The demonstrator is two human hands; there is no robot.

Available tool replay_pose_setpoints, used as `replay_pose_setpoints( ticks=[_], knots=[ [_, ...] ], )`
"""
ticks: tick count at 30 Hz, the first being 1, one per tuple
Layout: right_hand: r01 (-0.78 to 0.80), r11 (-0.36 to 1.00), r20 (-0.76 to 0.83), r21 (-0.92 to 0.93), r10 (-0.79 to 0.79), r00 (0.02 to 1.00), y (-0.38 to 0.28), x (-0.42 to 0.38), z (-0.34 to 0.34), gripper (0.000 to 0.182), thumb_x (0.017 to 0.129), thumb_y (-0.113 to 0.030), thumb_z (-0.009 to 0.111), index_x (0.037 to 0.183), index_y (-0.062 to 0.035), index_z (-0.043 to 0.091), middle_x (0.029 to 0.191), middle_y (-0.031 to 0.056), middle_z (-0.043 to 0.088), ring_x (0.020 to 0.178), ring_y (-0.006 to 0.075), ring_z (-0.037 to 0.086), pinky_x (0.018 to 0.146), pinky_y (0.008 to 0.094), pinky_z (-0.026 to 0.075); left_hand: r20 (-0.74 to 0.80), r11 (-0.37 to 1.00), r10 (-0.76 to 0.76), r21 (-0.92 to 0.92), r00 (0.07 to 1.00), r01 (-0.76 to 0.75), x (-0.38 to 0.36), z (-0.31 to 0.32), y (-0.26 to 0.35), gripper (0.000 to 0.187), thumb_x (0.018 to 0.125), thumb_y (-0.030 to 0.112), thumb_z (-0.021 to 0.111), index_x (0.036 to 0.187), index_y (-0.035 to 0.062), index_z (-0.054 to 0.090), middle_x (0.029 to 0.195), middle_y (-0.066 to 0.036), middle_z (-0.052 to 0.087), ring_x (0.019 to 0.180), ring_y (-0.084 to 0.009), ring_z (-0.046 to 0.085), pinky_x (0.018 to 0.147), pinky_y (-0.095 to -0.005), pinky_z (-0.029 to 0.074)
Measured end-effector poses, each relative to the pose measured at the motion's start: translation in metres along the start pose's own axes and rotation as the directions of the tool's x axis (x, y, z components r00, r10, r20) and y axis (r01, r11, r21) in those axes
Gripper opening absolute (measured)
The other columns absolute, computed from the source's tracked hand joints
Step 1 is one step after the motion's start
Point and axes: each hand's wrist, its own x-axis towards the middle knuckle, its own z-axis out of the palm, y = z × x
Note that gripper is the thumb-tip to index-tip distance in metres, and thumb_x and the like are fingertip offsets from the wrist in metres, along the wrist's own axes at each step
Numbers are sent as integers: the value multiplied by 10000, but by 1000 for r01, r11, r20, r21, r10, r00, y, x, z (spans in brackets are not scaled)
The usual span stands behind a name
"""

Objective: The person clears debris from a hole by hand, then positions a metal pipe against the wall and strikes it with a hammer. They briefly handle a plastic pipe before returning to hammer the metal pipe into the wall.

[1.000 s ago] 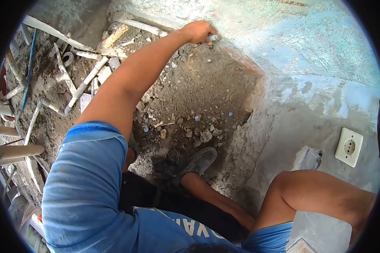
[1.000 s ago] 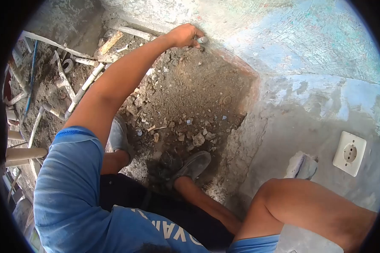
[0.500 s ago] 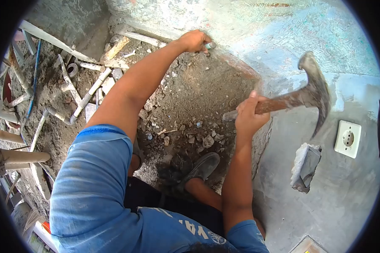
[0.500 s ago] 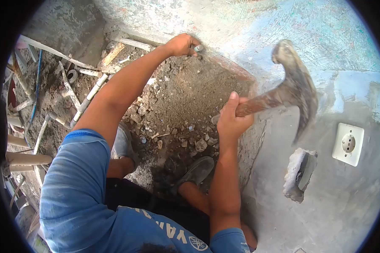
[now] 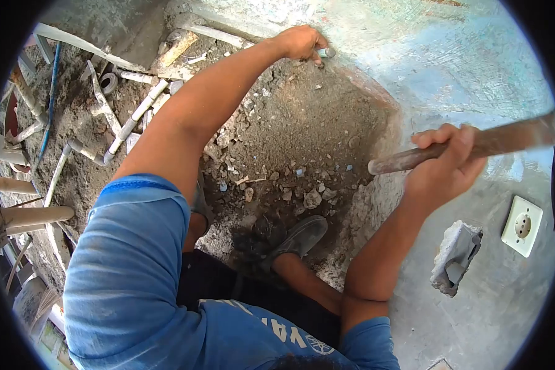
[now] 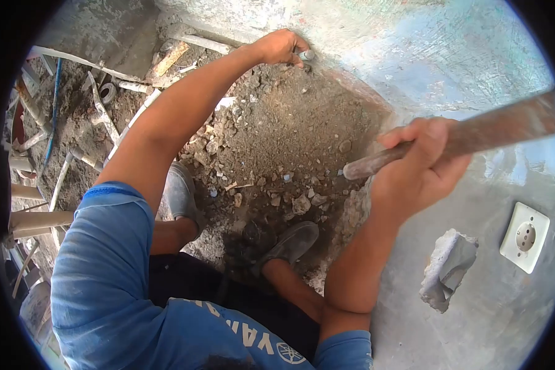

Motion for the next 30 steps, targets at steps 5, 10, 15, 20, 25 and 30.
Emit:
replay_pose_setpoints(
  ticks=[5, 10, 15, 20, 25, 30],
  knots=[
    [257, 871, -135, 418, -221, 966, -9, 30, -1, 299, 946, -318, 511, 872, -63, 373, 601, 61, 467, 458, 133, 436, 453, 292, 450, 41, 998, -51, 43, 998, 49, 0, -5, 7, 288, 732, 274, 789, 848, 56, 641, 739, -94, 648, 765, -263, 638, 715, -425, 469],
    [-171, 674, 308, -719, 530, 790, 131, -102, -7, 255, 932, -256, 568, 912, -3, 541, 645, 90, 562, 601, 165, 576, 560, 354, 452, 86, 991, -115, 85, 990, 108, 0, -12, 17, 240, 750, 253, 775, 910, 99, 686, 822, -66, 692, 817, -226, 642, 739, -407, 487],
    [-407, 864, 154, -296, 464, 872, 37, -36, -7, 234, 939, -247, 584, 893, -33, 505, 589, 7, 484, 476, 83, 470, 427, 254, 376, 36, 994, -75, 86, 997, 71, 3, -2, 10, 240, 746, 263, 771, 908, 101, 699, 844, -62, 701, 811, -229, 644, 749, -407, 490],
    [125, 974, -128, 190, -101, 987, -36, 46, -3, 323, 938, -298, 465, 712, -79, 391, 547, 52, 444, 416, 137, 376, 396, 288, 363, 34, 988, -116, 110, 993, 112, 8, 7, 4, 322, 739, 277, 778, 1043, 192, 719, 919, -57, 717, 858, -225, 669, 769, -383, 506],
    [-246, 827, 115, -505, 348, 931, 115, -93, -2, 308, 941, -274, 537, 961, 31, 569, 673, 101, 571, 563, 209, 555, 542, 373, 452, 35, 986, -113, 128, 993, 107, 3, -2, 14, 306, 735, 271, 781, 1021, 178, 723, 898, -49, 719, 847, -224, 668, 775, -383, 505],
    [-356, 752, 198, -555, 535, 822, 112, -66, -37, 279, 932, -280, 582, 886, -8, 546, 627, 64, 527, 544, 153, 525, 523, 336, 429, 59, 987, -115, 119, 992, 108, 2, 2, 17, 309, 737, 272, 779, 1023, 169, 719, 925, -43, 722, 897, -225, 663, 789, -388, 505]
  ],
)
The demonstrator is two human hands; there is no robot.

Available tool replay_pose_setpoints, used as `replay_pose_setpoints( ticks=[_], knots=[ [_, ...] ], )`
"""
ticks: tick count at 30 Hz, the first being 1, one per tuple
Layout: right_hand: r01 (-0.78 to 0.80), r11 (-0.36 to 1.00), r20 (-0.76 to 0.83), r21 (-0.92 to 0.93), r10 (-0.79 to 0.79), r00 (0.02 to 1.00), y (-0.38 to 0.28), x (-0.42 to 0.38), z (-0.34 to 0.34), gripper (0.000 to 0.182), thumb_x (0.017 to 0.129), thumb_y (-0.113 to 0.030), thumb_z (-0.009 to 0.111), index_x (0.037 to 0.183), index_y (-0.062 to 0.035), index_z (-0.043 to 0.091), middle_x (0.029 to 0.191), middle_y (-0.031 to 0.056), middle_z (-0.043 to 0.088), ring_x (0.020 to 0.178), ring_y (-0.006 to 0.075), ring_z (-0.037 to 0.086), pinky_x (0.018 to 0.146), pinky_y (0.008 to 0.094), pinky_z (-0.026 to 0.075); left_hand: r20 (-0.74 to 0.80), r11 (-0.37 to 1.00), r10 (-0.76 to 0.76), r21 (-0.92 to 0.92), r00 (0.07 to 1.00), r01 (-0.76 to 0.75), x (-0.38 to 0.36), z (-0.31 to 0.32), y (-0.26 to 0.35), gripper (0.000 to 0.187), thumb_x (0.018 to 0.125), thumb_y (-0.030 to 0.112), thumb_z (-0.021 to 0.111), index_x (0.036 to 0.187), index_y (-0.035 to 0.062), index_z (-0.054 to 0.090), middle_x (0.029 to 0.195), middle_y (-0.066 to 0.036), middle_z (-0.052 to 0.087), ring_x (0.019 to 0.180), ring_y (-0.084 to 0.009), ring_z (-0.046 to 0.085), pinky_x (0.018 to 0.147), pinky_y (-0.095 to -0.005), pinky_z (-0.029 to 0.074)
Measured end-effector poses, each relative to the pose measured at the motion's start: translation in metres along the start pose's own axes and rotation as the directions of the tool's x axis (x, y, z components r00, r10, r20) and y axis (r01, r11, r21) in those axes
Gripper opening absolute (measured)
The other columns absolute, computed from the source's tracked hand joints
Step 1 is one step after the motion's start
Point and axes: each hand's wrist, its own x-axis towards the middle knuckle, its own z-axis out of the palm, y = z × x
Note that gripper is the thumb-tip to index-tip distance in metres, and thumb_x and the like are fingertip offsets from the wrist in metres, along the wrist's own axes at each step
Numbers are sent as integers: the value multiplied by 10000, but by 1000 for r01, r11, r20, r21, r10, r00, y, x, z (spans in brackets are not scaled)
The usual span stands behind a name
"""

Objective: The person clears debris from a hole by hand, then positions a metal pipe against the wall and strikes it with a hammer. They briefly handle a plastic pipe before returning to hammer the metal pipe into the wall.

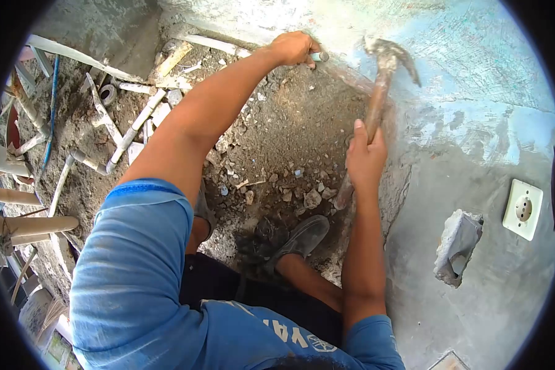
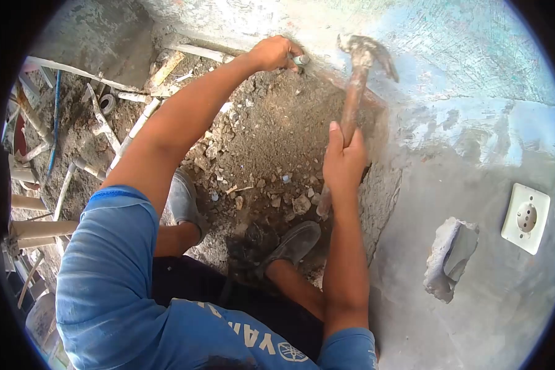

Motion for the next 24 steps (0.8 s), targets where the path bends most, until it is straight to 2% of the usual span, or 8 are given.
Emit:
replay_pose_setpoints(
  ticks=[2, 6, 9, 12, 16, 19, 22, 24],
  knots=[
    [125, 919, -206, 375, -49, 977, -92, 1, -38, 217, 939, -238, 568, 883, -48, 478, 581, 12, 471, 444, 65, 428, 390, 240, 343, -94, 1000, 12, 24, 996, -9, -3, 4, 2, 371, 741, 301, 773, 1090, 195, 702, 999, -30, 717, 942, -229, 662, 813, -393, 507],
    [705, 548, -669, 449, -317, 672, -162, 29, -90, 238, 892, -245, 495, 789, -57, 391, 557, 42, 416, 415, 145, 372, 402, 307, 347, -8, 998, -49, -25, 999, 49, -1, 5, 2, 344, 737, 276, 773, 1059, 172, 715, 974, -51, 719, 891, -221, 668, 797, -378, 507],
    [612, 533, -617, 584, -199, 762, -104, 17, -27, 240, 896, -250, 477, 766, -59, 414, 579, 67, 459, 429, 172, 421, 435, 340, 378, -77, 995, 38, -89, 996, -44, 10, 11, -7, 287, 714, 210, 791, 982, 128, 729, 882, -73, 719, 794, -207, 669, 745, -369, 508],
    [156, 967, 81, -202, -142, 987, 43, -3, 52, 257, 942, -276, 545, 815, -58, 496, 566, 2, 489, 419, 119, 463, 395, 261, 374, 23, 995, 102, -7, 995, -102, 14, 4, -7, 239, 709, 192, 795, 914, 95, 720, 811, -76, 708, 754, -203, 655, 719, -377, 503],
    [-231, 972, 82, 43, 227, 970, -20, -5, 0, 293, 919, -315, 580, 844, -33, 552, 595, 22, 529, 517, 110, 526, 477, 300, 419, -72, 984, 173, -23, 982, -175, 9, 6, -2, 184, 714, 187, 794, 831, 79, 701, 702, -49, 667, 650, -190, 613, 634, -386, 462],
    [245, 878, -327, 411, -109, 939, -106, 9, -58, 276, 929, -297, 558, 785, -79, 471, 564, 5, 478, 432, 95, 439, 419, 271, 385, 11, 989, 130, -72, 991, -129, 15, 7, -3, 180, 731, 185, 783, 829, 65, 691, 674, -42, 653, 592, -164, 587, 574, -364, 438],
    [670, 594, -657, 445, -291, 695, -151, 26, -97, 292, 930, -286, 508, 745, -82, 410, 507, 3, 402, 418, 127, 407, 420, 296, 381, 49, 970, 176, -178, 983, -165, 21, -3, -7, 148, 665, 167, 753, 796, 103, 728, 679, -89, 679, 589, -236, 628, 574, -378, 486],
    [627, 452, -571, 635, -272, 774, -115, 22, -70, 295, 922, -296, 516, 744, -85, 410, 532, 20, 433, 435, 137, 431, 435, 325, 394, 33, 965, 195, -182, 980, -186, 20, 3, -9, 139, 664, 146, 751, 793, 102, 725, 668, -88, 673, 585, -247, 625, 576, -374, 489]
  ],
)
